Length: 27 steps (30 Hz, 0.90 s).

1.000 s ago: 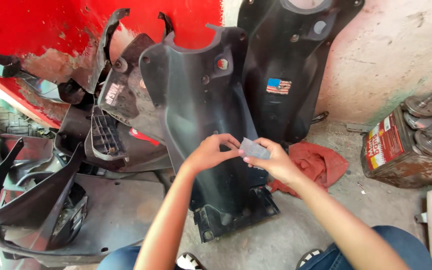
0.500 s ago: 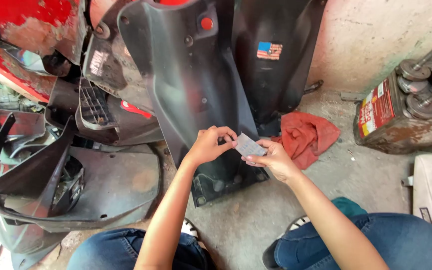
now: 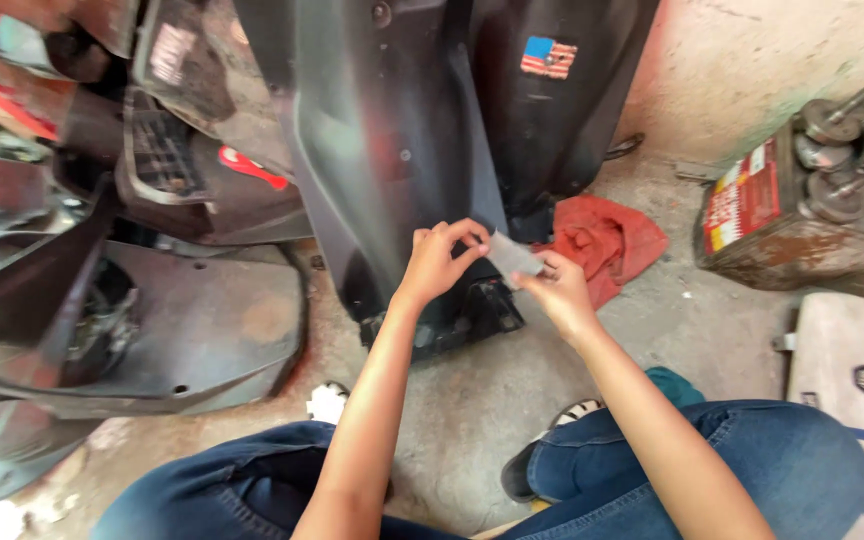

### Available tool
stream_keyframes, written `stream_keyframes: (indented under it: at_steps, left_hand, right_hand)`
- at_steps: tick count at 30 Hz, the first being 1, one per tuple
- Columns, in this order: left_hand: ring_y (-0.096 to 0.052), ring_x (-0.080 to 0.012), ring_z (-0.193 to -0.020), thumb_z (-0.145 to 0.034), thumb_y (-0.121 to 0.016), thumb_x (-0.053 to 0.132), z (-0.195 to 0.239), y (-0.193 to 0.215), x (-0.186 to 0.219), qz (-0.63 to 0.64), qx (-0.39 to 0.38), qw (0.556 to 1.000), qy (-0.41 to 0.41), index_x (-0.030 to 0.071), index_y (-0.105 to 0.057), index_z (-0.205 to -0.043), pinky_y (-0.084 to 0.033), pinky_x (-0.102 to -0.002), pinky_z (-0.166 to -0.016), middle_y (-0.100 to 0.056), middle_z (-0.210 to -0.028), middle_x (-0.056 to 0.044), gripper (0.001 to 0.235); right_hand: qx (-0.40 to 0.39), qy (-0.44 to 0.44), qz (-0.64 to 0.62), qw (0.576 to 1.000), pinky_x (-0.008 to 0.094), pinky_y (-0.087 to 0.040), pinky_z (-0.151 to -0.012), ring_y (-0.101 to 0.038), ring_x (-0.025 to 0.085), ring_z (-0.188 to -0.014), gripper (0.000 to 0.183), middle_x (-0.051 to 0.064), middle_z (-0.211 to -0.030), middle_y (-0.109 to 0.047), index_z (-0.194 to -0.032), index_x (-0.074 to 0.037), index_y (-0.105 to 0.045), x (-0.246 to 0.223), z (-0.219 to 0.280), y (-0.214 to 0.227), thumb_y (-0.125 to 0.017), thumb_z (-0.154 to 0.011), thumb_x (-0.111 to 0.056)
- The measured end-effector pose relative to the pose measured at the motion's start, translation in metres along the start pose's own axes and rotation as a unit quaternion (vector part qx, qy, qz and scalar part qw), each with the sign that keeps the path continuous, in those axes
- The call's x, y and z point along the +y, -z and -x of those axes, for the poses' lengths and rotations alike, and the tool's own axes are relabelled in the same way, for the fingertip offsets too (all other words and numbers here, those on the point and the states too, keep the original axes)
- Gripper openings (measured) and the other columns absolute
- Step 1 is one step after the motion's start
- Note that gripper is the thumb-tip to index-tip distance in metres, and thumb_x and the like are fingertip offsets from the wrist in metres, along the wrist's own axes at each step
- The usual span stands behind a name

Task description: The person sands a black plastic motorcycle part using a sanding block held in the right hand while stabilizing the part with the left hand. The person shifts position from standing to sitting on the floor to continue sanding the lower edges of the part.

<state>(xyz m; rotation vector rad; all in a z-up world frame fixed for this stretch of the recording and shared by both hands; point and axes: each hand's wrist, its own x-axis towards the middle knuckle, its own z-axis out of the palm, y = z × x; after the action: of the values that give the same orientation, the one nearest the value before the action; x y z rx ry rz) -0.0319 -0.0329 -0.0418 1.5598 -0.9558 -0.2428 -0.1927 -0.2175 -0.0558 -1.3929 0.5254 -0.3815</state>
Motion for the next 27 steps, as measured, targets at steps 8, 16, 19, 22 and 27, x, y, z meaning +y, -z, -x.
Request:
stream_keyframes:
  at_steps: [8, 16, 19, 22, 27]
  left_hand:
    - [-0.062, -0.0195, -0.091, -0.086, -0.076, 0.019, 0.012, -0.056, -0.034, -0.118, -0.08, 0.977, -0.162, 0.019, -0.071, -0.095, -0.039, -0.04, -0.086, -0.071, -0.089, 0.005, 0.01]
    - [-0.056, -0.0332, -0.125, -0.074, -0.087, 0.017, 0.008, 0.01, -0.096, -0.179, 0.154, 0.97, -0.06, 0.023, -0.068, -0.126, -0.044, -0.049, -0.101, -0.059, -0.131, -0.01, 0.056]
    - [-0.033, -0.044, -0.145, -0.062, -0.096, 0.026, 0.017, 0.013, -0.137, -0.225, 0.199, 0.954, 0.013, 0.026, -0.048, -0.15, -0.033, -0.061, -0.115, -0.03, -0.159, -0.022, 0.1]
    - [-0.013, -0.0476, -0.155, -0.059, -0.101, 0.034, 0.023, 0.008, -0.161, -0.232, 0.179, 0.953, 0.071, 0.029, -0.027, -0.163, -0.023, -0.066, -0.122, -0.004, -0.168, -0.026, 0.128]
    - [-0.006, -0.0502, -0.157, -0.057, -0.103, 0.037, 0.021, 0.022, -0.17, -0.192, 0.186, 0.962, 0.061, 0.026, -0.022, -0.165, -0.021, -0.067, -0.125, 0.001, -0.168, -0.029, 0.136]
  right_hand:
    - [0.033, 0.14, 0.47, 0.871, 0.032, -0.058, -0.081, -0.077, 0.019, -0.089, 0.023, 0.014, -0.097, -0.078, -0.112, -0.004, -0.073, 0.011, 0.032, 0.007, -0.077, -0.089, -0.007]
    - [0.038, 0.172, 0.588, 0.789, 0.041, -0.059, -0.084, -0.074, 0.034, -0.099, 0.028, 0.017, -0.109, -0.075, -0.113, -0.006, -0.074, 0.121, 0.034, 0.021, -0.07, -0.087, 0.0]
    - [0.034, 0.172, 0.642, 0.747, 0.044, -0.058, -0.087, -0.072, 0.036, -0.102, 0.028, 0.018, -0.115, -0.074, -0.114, -0.005, -0.073, 0.148, 0.012, 0.022, -0.068, -0.087, 0.0]
    - [0.06, 0.202, 0.647, 0.732, 0.046, -0.055, -0.095, -0.069, 0.039, -0.112, 0.028, 0.021, -0.123, -0.071, -0.113, -0.005, -0.072, 0.173, -0.002, 0.015, -0.067, -0.086, 0.0]
    - [0.073, 0.167, 0.618, 0.765, 0.045, -0.05, -0.109, -0.063, 0.039, -0.127, 0.029, 0.026, -0.136, -0.064, -0.114, -0.006, -0.072, 0.24, 0.0, 0.017, -0.065, -0.086, -0.003]
